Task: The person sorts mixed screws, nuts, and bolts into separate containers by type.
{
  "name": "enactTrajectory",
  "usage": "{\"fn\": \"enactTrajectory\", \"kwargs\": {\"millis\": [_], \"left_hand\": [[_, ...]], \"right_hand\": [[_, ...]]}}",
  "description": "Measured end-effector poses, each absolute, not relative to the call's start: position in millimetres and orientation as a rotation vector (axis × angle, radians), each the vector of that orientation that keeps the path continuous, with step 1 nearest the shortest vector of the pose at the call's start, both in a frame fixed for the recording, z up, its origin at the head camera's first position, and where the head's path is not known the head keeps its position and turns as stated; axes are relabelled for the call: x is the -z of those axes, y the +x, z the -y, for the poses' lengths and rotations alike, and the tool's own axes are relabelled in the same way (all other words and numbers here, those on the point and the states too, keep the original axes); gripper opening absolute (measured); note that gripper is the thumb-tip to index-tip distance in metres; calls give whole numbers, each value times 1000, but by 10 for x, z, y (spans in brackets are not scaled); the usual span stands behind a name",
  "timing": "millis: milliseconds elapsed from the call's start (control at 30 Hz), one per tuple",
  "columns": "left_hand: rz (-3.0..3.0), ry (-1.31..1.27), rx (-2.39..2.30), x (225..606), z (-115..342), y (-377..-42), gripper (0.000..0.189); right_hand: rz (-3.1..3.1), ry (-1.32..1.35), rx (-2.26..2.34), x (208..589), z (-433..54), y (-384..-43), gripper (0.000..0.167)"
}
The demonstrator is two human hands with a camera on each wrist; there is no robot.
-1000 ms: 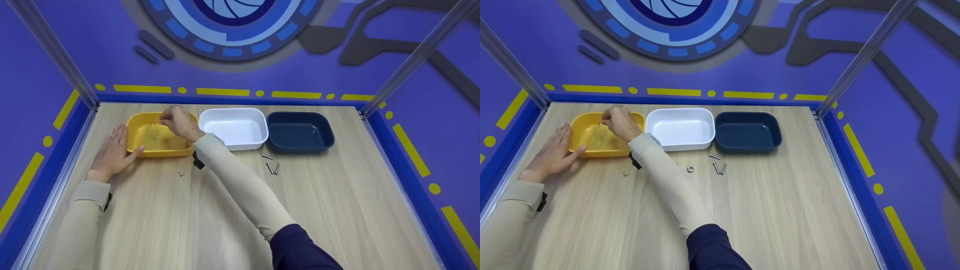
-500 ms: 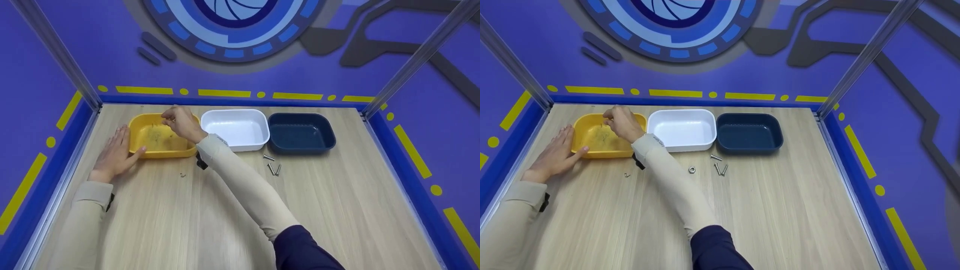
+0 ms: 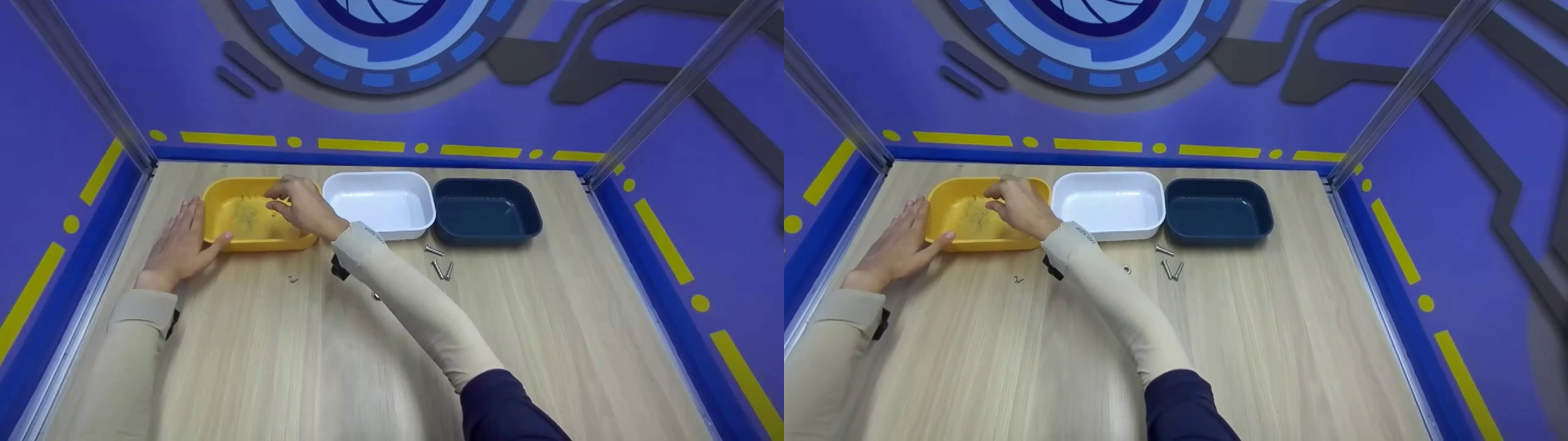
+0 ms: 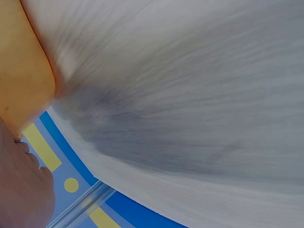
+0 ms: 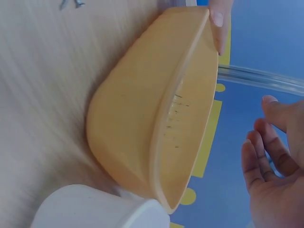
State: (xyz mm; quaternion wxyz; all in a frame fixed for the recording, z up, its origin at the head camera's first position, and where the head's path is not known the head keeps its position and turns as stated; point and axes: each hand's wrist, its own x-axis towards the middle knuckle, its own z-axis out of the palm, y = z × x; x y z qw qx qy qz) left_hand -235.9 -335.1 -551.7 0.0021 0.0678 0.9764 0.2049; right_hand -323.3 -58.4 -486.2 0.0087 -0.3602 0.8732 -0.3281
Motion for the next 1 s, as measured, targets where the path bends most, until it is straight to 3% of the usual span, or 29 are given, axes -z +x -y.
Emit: {"fn": "enactTrajectory", "kwargs": {"millis": [1000], "left_hand": [[-3060, 190, -636, 5528, 3356, -2359, 105]], "right_hand": [[-2610, -1269, 1064, 5324, 262, -2745, 23]]}}
